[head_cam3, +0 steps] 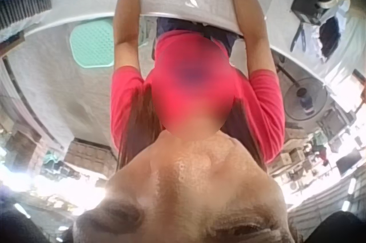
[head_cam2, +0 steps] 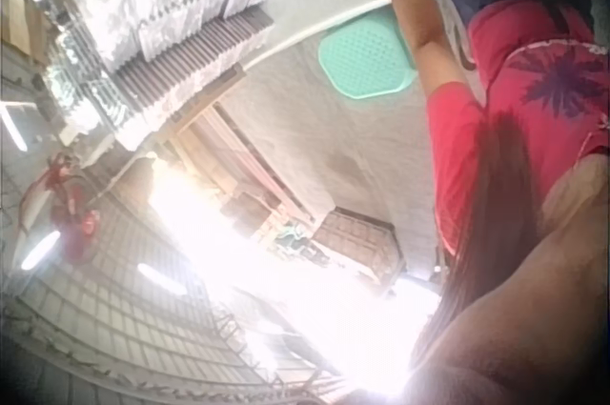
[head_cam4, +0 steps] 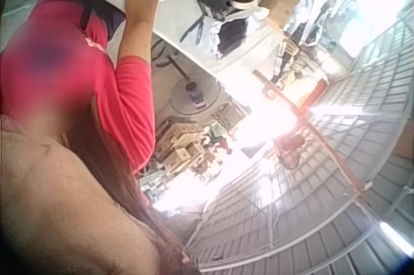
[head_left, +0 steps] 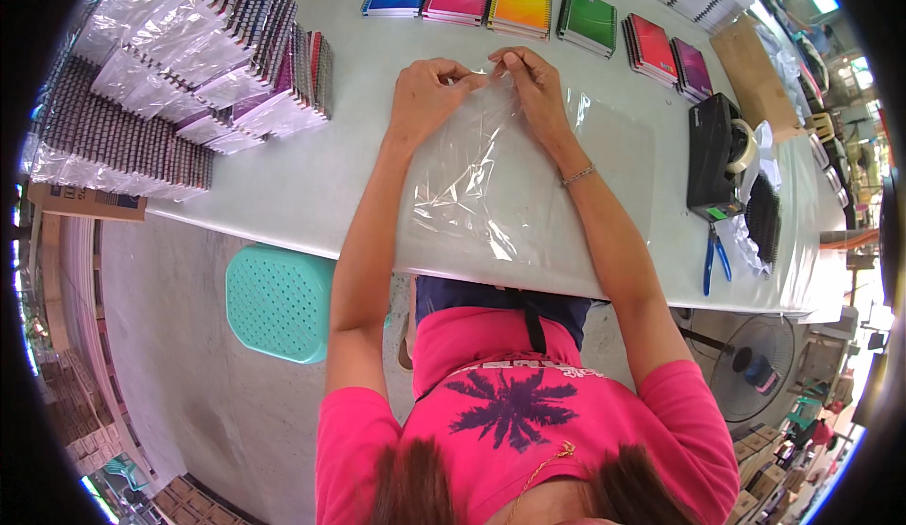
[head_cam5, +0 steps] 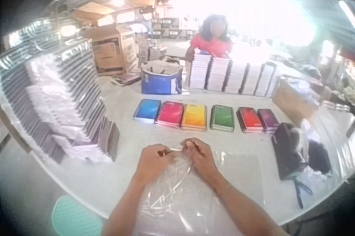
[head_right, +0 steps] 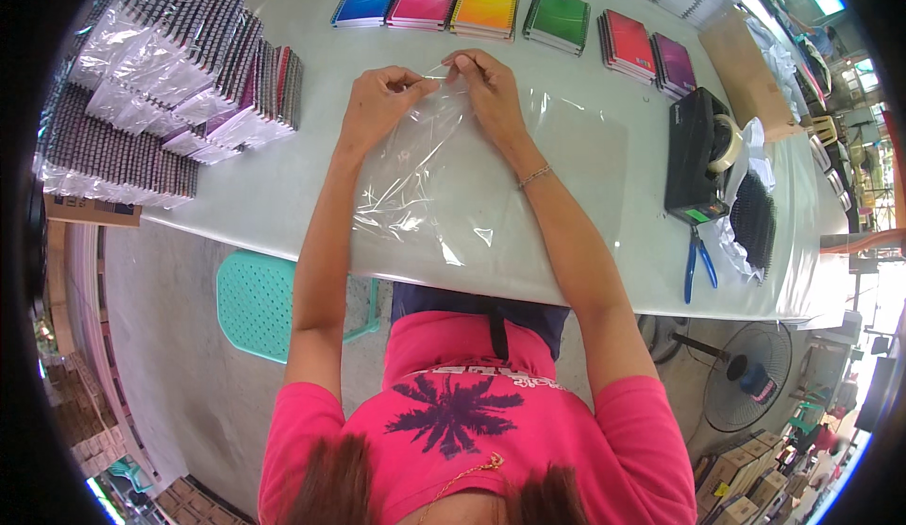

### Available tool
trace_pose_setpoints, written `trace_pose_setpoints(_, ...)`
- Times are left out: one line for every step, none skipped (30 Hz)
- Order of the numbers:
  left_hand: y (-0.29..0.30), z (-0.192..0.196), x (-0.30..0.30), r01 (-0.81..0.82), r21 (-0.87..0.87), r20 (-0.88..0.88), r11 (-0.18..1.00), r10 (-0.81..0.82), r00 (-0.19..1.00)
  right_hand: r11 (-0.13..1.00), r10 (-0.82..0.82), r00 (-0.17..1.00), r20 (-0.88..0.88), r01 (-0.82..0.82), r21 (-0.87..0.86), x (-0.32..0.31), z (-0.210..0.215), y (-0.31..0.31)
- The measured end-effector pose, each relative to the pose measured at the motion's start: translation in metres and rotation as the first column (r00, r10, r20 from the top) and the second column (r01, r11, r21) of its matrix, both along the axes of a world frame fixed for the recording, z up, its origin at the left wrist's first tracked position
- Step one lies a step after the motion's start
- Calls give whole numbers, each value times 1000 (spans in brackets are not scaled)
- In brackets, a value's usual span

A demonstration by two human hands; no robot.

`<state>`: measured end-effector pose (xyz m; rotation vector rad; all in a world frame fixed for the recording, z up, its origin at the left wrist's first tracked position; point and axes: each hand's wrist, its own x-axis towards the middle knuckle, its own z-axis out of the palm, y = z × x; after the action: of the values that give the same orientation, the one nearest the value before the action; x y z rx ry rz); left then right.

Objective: The person stacks multiple notebooks of different colors, places them inside a plastic sleeve, and uses a tape dispenser to seal the package.

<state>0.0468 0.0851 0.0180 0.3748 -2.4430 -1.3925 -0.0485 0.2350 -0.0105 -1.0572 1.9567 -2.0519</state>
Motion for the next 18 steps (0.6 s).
trace_pose_setpoints(0, -1, 1, 0, 19, 0, 1000, 0, 1000, 998, -65, 997, -40, 65, 2, 2, 0, -1)
trace_pose_setpoints(1, -4, 0, 2, 42, -1, 999, -2, 1000, 991, -133, 988, -80, 134, 5, 5, 1, -2)
trace_pose_setpoints(1, -7, 0, -6, 57, 0, 998, 6, 1000, 980, -198, 973, -120, 200, 4, 8, 3, -3)
trace_pose_setpoints(1, -10, -1, -14, 73, 1, 997, 14, 1000, 988, -152, 988, -3, 152, -15, 7, 2, -2)
trace_pose_setpoints(2, -11, -1, -22, 86, 0, 996, 22, 1000, 993, -101, 989, 111, 106, -42, 3, 2, 1)
trace_pose_setpoints(1, -11, -2, -38, 92, -9, 995, 39, 999, 995, -45, 974, 222, 63, -74, -1, 0, 4)
trace_pose_setpoints(1, -12, -3, -53, 98, -18, 994, 55, 998, 992, 4, 970, 244, 26, -121, -5, -1, 4)
trace_pose_setpoints(1, -11, -4, -68, 104, -26, 992, 71, 997, 986, 54, 963, 264, -8, -169, -8, -3, 5)
trace_pose_setpoints(1, -10, -5, -95, 30, -131, 995, 98, 987, 975, 103, 954, 281, -42, -217, -10, -5, 5)
trace_pose_setpoints(2, -9, -5, -129, -41, -236, 991, 116, 965, 978, 94, 958, 271, -38, -204, -11, -7, 5)
trace_pose_setpoints(3, -7, -5, -170, -108, -340, 980, 125, 932, 981, 85, 961, 262, -35, -192, -11, -7, 4)
trace_pose_setpoints(3, -5, -5, -145, -129, -288, 981, 103, 952, 983, 76, 965, 252, -31, -180, -11, -7, 2)
trace_pose_setpoints(4, -3, -3, -119, -150, -234, 982, 81, 969, 984, 64, 964, 256, -19, -176, -11, -7, 2)
trace_pose_setpoints(5, -2, 0, -94, -167, -177, 981, 64, 982, 985, 55, 963, 263, -10, -170, -8, -6, 1)
trace_pose_setpoints(6, -2, 1, -50, -165, -126, 985, 29, 992, 987, 46, 962, 269, -1, -164, -5, -4, 0)
trace_pose_setpoints(8, -2, 2, -6, -160, -74, 987, -6, 997, 988, 48, 969, 242, -10, -156, -4, -3, 0)
trace_pose_setpoints(11, 0, 3, 39, -154, -24, 987, -44, 999, 989, 49, 976, 214, -17, -148, -5, -3, 1)
trace_pose_setpoints(14, 3, 3, 61, -77, -25, 995, -63, 998, 990, 49, 981, 186, -23, -139, -5, -3, 2)
